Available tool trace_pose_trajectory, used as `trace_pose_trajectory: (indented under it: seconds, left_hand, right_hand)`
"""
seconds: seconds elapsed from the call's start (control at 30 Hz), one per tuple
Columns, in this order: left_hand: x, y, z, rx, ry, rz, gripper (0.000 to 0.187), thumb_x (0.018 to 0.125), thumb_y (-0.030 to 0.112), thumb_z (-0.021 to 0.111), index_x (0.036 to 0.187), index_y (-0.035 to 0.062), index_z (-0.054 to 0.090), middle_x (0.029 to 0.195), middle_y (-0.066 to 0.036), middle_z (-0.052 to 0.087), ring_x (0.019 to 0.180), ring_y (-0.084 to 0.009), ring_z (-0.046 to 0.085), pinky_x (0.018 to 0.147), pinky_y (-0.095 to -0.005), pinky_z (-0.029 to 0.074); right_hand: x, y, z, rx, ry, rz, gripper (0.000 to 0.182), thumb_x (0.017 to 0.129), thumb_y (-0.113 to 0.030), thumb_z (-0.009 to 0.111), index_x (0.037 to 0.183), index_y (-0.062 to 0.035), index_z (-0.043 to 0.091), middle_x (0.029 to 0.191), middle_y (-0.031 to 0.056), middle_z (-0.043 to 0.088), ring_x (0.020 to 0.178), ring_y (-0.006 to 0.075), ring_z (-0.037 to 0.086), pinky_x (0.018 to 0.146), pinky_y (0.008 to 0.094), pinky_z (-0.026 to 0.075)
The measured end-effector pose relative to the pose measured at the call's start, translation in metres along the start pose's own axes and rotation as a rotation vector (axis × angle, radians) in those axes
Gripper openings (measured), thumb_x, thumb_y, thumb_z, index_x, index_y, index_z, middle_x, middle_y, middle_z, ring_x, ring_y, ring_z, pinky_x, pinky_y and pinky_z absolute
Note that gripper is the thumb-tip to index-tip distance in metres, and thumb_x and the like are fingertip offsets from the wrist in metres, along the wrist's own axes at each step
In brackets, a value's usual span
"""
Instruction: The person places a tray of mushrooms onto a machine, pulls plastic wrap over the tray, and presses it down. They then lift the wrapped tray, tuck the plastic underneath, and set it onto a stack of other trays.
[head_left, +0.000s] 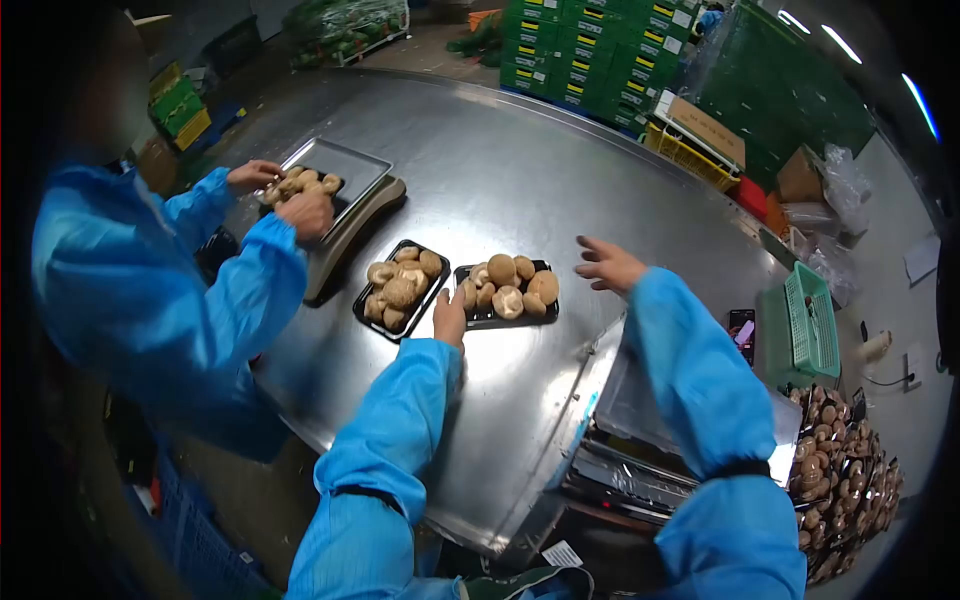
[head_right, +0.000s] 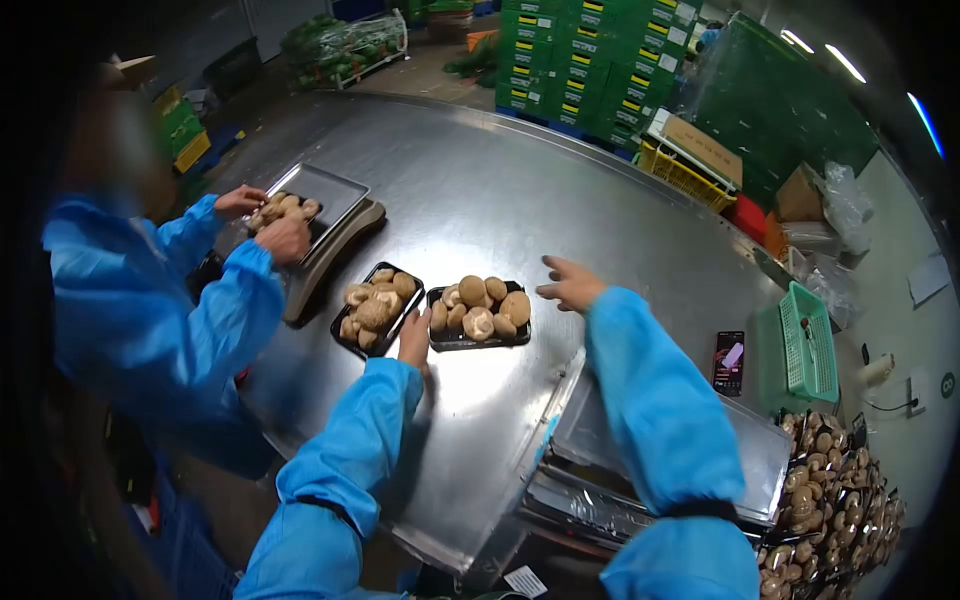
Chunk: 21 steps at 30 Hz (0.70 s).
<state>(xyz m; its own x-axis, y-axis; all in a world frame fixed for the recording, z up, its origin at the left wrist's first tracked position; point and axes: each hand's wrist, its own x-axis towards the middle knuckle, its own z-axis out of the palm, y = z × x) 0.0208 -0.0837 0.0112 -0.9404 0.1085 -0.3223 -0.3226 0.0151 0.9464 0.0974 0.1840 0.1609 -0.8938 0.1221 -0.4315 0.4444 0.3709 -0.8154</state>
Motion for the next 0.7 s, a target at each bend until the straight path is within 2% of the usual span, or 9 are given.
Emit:
trace_pose_trajectory:
  seconds: [0.07,0.13,0.23,0.3,0.33,0.43,0.57,0.63,0.7]
  left_hand:
    - [-0.003,0.011,0.009,-0.021,0.013,-0.059,0.069,0.088,0.036,0.052,0.134,-0.0098,0.031,0.135,-0.027,0.038,0.125,-0.0328,0.04,0.101,-0.0352,0.033]
    - [0.019,-0.005,0.011,0.018,0.001,-0.043,0.067,0.088,0.034,0.051,0.135,-0.0093,0.03,0.135,-0.026,0.039,0.124,-0.0322,0.041,0.101,-0.0345,0.033]
    - [0.032,-0.006,0.014,-0.072,-0.041,-0.035,0.063,0.09,0.031,0.05,0.135,-0.0092,0.03,0.135,-0.025,0.04,0.123,-0.0305,0.041,0.101,-0.0337,0.034]
    - [0.034,-0.008,0.014,-0.153,-0.072,-0.039,0.061,0.09,0.029,0.049,0.134,-0.0092,0.031,0.134,-0.024,0.04,0.123,-0.0294,0.042,0.101,-0.0333,0.034]
    - [0.036,-0.007,0.014,-0.195,-0.087,-0.061,0.059,0.091,0.027,0.049,0.135,-0.0086,0.03,0.134,-0.022,0.041,0.122,-0.0272,0.042,0.1,-0.0323,0.034]
    - [0.035,0.003,0.011,-0.287,-0.157,-0.1,0.06,0.092,0.026,0.049,0.136,-0.0076,0.027,0.135,-0.021,0.04,0.123,-0.0254,0.041,0.101,-0.0316,0.033]
    - [-0.016,0.086,0.01,-0.345,-0.302,-0.085,0.067,0.092,0.032,0.05,0.139,-0.0054,0.021,0.139,-0.02,0.034,0.128,-0.0239,0.035,0.106,-0.032,0.027]
    - [-0.029,0.122,0.024,-0.331,-0.393,-0.046,0.039,0.094,0.032,0.046,0.121,0.0032,0.049,0.119,-0.008,0.051,0.109,-0.0179,0.046,0.098,-0.0359,0.034]
    - [-0.058,0.15,0.042,-0.347,-0.511,0.016,0.039,0.096,0.034,0.042,0.121,0.0046,0.049,0.119,-0.006,0.051,0.106,-0.0192,0.046,0.097,-0.0393,0.034]
  right_hand:
    - [0.038,-0.012,0.016,-0.184,-0.017,0.209,0.083,0.078,-0.021,0.065,0.145,-0.0095,0.017,0.142,0.0196,0.033,0.127,0.0326,0.038,0.097,0.0385,0.042]
    - [0.086,0.019,0.022,-0.292,-0.067,0.242,0.085,0.078,-0.02,0.065,0.146,-0.0114,0.014,0.143,0.0191,0.031,0.128,0.0338,0.037,0.096,0.0395,0.043]
    - [0.11,0.042,0.032,-0.14,-0.185,0.405,0.095,0.08,-0.009,0.064,0.146,-0.0271,-0.002,0.148,0.0193,0.016,0.135,0.0337,0.024,0.098,0.0542,0.037]
    - [0.106,0.04,0.04,0.126,-0.233,0.402,0.094,0.08,-0.005,0.063,0.146,-0.0273,0.001,0.149,0.0152,0.016,0.135,0.0322,0.023,0.098,0.055,0.037]
    - [0.104,0.038,0.042,0.089,-0.212,0.409,0.093,0.079,-0.002,0.064,0.146,-0.0276,0.004,0.15,0.0112,0.015,0.135,0.0311,0.023,0.099,0.0557,0.037]
    - [0.1,0.037,0.039,0.109,-0.217,0.379,0.093,0.077,-0.002,0.065,0.146,-0.0272,0.009,0.15,0.0098,0.016,0.134,0.0309,0.025,0.099,0.0538,0.037]
    - [0.055,-0.003,0.005,0.117,-0.208,0.248,0.089,0.075,-0.007,0.068,0.146,-0.0251,0.016,0.147,0.0105,0.022,0.131,0.029,0.03,0.094,0.049,0.042]
    - [0.005,-0.02,-0.034,0.143,-0.126,0.109,0.084,0.076,-0.012,0.067,0.145,-0.0218,0.019,0.146,0.0112,0.024,0.127,0.0288,0.033,0.089,0.0481,0.044]
    - [-0.047,-0.027,-0.061,0.18,-0.093,0.052,0.085,0.076,-0.015,0.068,0.145,-0.018,0.018,0.145,0.0143,0.025,0.127,0.0294,0.034,0.086,0.0468,0.046]
